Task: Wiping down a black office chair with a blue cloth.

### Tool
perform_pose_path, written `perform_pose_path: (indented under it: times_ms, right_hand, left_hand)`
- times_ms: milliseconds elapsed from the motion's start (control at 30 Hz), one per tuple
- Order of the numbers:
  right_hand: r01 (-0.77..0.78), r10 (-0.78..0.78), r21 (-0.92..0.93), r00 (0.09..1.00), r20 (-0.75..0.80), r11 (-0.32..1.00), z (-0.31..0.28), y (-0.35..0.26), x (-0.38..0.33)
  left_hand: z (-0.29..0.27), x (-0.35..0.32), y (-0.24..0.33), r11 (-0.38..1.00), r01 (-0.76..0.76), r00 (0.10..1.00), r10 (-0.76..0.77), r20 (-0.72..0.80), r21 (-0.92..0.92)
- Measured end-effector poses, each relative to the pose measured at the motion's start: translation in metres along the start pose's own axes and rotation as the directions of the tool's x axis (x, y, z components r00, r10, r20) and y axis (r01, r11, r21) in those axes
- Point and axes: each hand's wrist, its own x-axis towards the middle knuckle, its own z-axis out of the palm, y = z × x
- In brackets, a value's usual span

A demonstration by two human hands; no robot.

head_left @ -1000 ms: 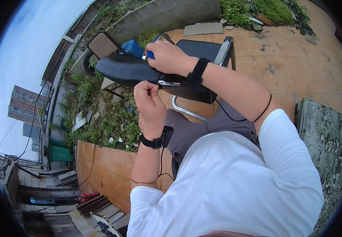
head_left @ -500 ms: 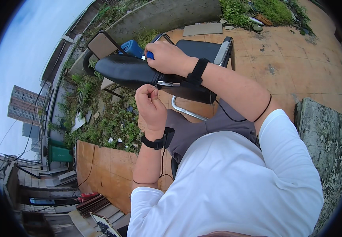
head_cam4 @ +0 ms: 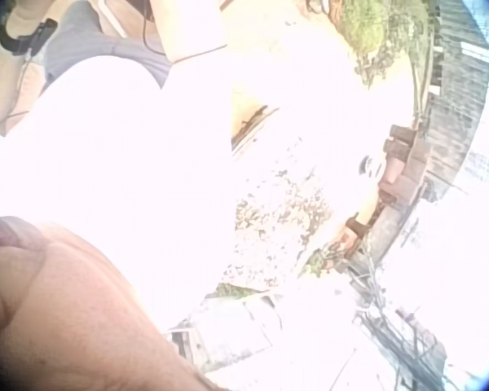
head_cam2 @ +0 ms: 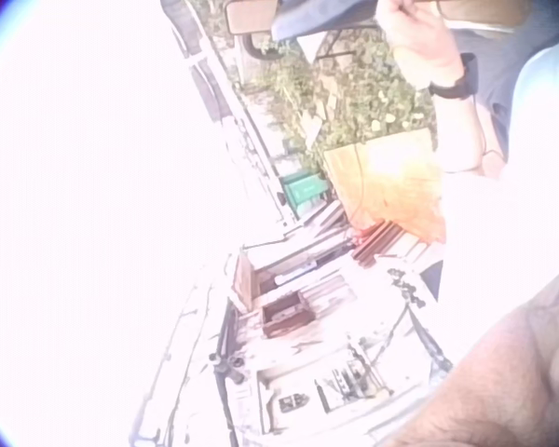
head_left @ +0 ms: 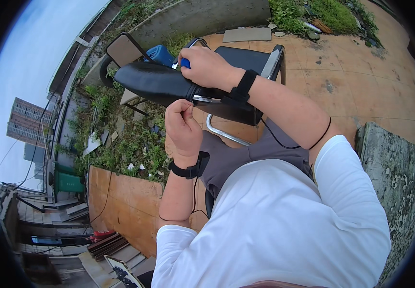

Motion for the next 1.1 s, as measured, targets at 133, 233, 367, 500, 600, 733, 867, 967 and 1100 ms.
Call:
perform_pose_path:
  times_ms: [133,233,367,500,600,733,867,967,1100]
  right_hand:
    - [-0.012,0.012,0.002,1.000,0.012,1.000,-0.003,0.000,0.004]
    - [0.048,-0.045,0.032,0.996,-0.076,0.998,0.001,0.001,0.001]
    - [-0.017,0.023,0.073,0.996,-0.084,0.997,0.001,0.004,-0.008]
    - [0.101,-0.091,0.041,0.978,-0.189,0.994,-0.016,0.001,-0.026]
    - [0.072,-0.027,0.171,0.968,-0.248,0.983,-0.025,0.000,-0.047]
    - [-0.024,0.156,0.471,0.957,-0.245,0.882,-0.040,-0.013,-0.061]
    - [-0.073,0.211,0.614,0.965,-0.155,0.786,-0.049,-0.023,-0.082]
    - [-0.087,0.207,0.627,0.971,-0.121,0.774,-0.052,-0.024,-0.096]
    - [-0.135,0.219,0.683,0.975,-0.038,0.718,-0.058,-0.021,-0.109]
  left_hand:
    - [0.002,-0.018,0.003,0.996,-0.070,0.994,0.074,0.082,-0.056]
    - [0.004,-0.031,-0.001,0.980,0.178,0.984,-0.175,0.046,-0.087]
    - [-0.001,-0.034,0.002,0.948,0.286,0.955,-0.293,-0.033,-0.138]
    - [-0.005,-0.017,0.005,0.973,0.189,0.982,-0.191,0.000,-0.135]
    - [-0.007,-0.027,0.000,0.957,0.241,0.970,-0.244,0.003,-0.163]
    - [-0.009,-0.033,-0.005,0.942,0.299,0.954,-0.289,0.087,-0.155]
    - [-0.006,-0.041,-0.006,0.905,0.373,0.927,-0.354,0.127,-0.205]
    - [-0.010,-0.040,-0.001,0.812,0.555,0.821,-0.499,0.277,-0.182]
    - [-0.012,-0.035,0.007,0.788,0.605,0.761,-0.532,0.372,-0.111]
